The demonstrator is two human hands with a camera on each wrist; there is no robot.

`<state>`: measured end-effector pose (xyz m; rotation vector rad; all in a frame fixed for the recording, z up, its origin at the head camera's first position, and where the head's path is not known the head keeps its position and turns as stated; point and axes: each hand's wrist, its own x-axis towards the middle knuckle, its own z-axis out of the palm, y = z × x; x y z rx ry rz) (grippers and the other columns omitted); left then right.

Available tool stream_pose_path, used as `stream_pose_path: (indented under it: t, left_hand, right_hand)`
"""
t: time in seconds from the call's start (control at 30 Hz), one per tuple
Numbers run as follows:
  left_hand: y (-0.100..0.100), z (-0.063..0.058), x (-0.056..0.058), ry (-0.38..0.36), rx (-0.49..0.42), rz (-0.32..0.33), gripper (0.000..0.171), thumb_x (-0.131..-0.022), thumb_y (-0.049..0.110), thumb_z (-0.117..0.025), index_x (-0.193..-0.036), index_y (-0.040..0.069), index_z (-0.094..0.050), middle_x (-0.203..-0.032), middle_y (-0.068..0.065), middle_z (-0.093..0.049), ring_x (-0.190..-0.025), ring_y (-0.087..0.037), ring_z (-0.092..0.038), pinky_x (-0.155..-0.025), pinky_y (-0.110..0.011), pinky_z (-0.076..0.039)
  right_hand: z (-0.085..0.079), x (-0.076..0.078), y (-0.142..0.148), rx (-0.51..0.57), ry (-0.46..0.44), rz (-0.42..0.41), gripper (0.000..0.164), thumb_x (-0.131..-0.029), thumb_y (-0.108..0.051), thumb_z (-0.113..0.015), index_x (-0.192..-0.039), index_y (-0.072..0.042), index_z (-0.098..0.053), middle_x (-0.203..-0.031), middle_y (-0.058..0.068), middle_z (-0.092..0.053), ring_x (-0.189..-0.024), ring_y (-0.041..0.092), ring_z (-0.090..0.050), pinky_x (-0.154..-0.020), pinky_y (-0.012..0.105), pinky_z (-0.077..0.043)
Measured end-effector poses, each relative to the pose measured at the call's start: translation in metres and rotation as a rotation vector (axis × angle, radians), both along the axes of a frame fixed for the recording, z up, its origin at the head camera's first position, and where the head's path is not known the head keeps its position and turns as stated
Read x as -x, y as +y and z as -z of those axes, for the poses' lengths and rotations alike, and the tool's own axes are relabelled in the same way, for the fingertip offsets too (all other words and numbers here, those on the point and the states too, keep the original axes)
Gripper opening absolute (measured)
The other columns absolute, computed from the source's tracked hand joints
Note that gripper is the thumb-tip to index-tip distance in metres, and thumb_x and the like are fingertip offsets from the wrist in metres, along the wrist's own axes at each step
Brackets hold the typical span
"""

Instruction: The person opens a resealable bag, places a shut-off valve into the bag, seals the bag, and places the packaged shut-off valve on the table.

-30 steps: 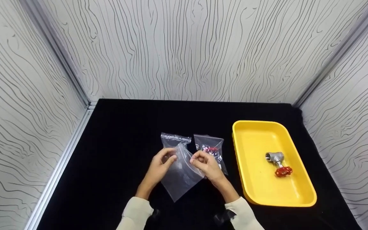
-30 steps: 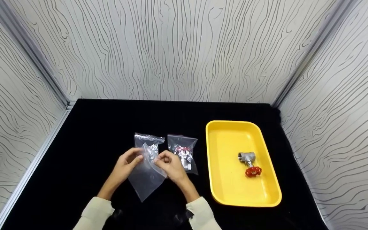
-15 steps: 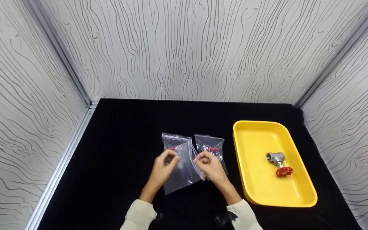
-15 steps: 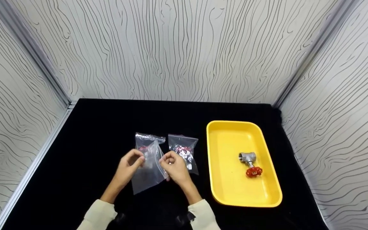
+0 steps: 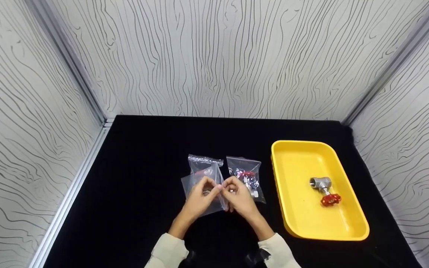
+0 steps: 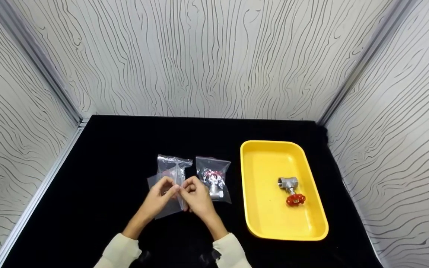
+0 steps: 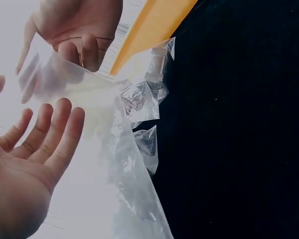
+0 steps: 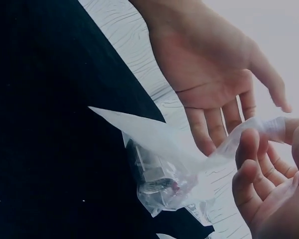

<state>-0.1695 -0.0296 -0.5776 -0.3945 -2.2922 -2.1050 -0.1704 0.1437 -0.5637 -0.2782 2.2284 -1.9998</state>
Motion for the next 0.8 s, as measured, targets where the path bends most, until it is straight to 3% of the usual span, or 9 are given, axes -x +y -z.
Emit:
stream_pose_path:
  t: [0.1, 0.23, 0.3, 0.43, 0.57, 0.7, 0.8]
  left_hand:
    - [-0.0001, -0.0017, 0.0005, -0.01, 0.02, -0.015, 0.021, -0.104, 0.016, -0.07, -0.098, -0.001, -0.059, -0.087, -0.012, -0.072, -0.077, -0.007, -0.066, -0.07, -0.023, -0.06]
    - [-0.0014, -0.0017, 0.0021, -0.007, 0.048, -0.042, 0.016, -0.106, 0.012, -0.065, -0.097, -0.002, -0.063, -0.089, -0.015, -0.077, -0.078, -0.006, -0.069, -0.072, -0.036, -0.066]
    - [-0.002, -0.0018, 0.0026, -0.007, 0.047, -0.05, 0.014, -0.106, 0.007, -0.062, -0.097, -0.003, -0.063, -0.089, -0.017, -0.077, -0.076, -0.006, -0.07, -0.071, -0.041, -0.067]
    - [-0.0016, -0.0024, 0.0023, 0.001, 0.04, -0.029, 0.013, -0.104, 0.003, -0.063, -0.093, -0.004, -0.061, -0.081, -0.019, -0.075, -0.066, -0.007, -0.069, -0.064, -0.04, -0.066]
    - [-0.0013, -0.0035, 0.0016, 0.008, 0.051, -0.012, 0.015, -0.103, 0.004, -0.065, -0.091, -0.003, -0.06, -0.076, -0.016, -0.074, -0.06, -0.015, -0.071, -0.059, -0.044, -0.065]
    - [-0.0027, -0.0054, 0.0019, 0.006, 0.102, -0.024, 0.014, -0.103, 0.005, -0.064, -0.09, 0.0, -0.061, -0.069, -0.013, -0.072, -0.052, -0.023, -0.071, -0.051, -0.04, -0.062]
    - [-0.005, -0.0073, 0.0019, 0.004, 0.143, -0.051, 0.011, -0.102, 0.005, -0.065, -0.091, 0.003, -0.061, -0.063, -0.01, -0.069, -0.045, -0.019, -0.067, -0.044, -0.034, -0.058]
  right_hand:
    - [0.0009, -0.0005, -0.0027, -0.015, 0.006, -0.008, 0.019, -0.101, -0.007, -0.07, -0.104, 0.007, -0.057, -0.075, 0.003, -0.064, -0.041, 0.009, -0.055, -0.036, 0.025, -0.044]
    - [0.0036, 0.0, -0.0045, -0.034, 0.027, -0.009, 0.019, -0.102, -0.008, -0.07, -0.102, 0.006, -0.057, -0.071, 0.005, -0.062, -0.04, 0.01, -0.055, -0.034, 0.032, -0.046]
    - [0.0038, 0.0, -0.0051, -0.052, 0.04, -0.002, 0.018, -0.102, -0.009, -0.07, -0.101, 0.005, -0.058, -0.071, 0.004, -0.062, -0.04, 0.01, -0.055, -0.034, 0.03, -0.045]
    - [0.0033, 0.0007, -0.0064, -0.137, 0.093, 0.052, 0.013, -0.101, -0.008, -0.07, -0.099, -0.001, -0.059, -0.073, 0.003, -0.064, -0.04, 0.004, -0.051, -0.036, 0.02, -0.041]
    - [0.0038, 0.0027, -0.0065, -0.247, 0.178, 0.125, 0.012, -0.097, -0.008, -0.073, -0.094, -0.005, -0.061, -0.071, 0.001, -0.064, -0.046, -0.003, -0.048, -0.042, 0.014, -0.038]
    - [0.0009, 0.0031, -0.0052, -0.255, 0.171, 0.148, 0.015, -0.097, -0.01, -0.075, -0.095, -0.005, -0.061, -0.066, -0.001, -0.061, -0.042, -0.002, -0.048, -0.04, 0.016, -0.039]
    - [-0.0019, 0.0034, -0.0026, -0.223, 0.134, 0.154, 0.014, -0.097, -0.008, -0.074, -0.097, -0.004, -0.06, -0.065, -0.002, -0.057, -0.037, 0.0, -0.046, -0.034, 0.018, -0.039]
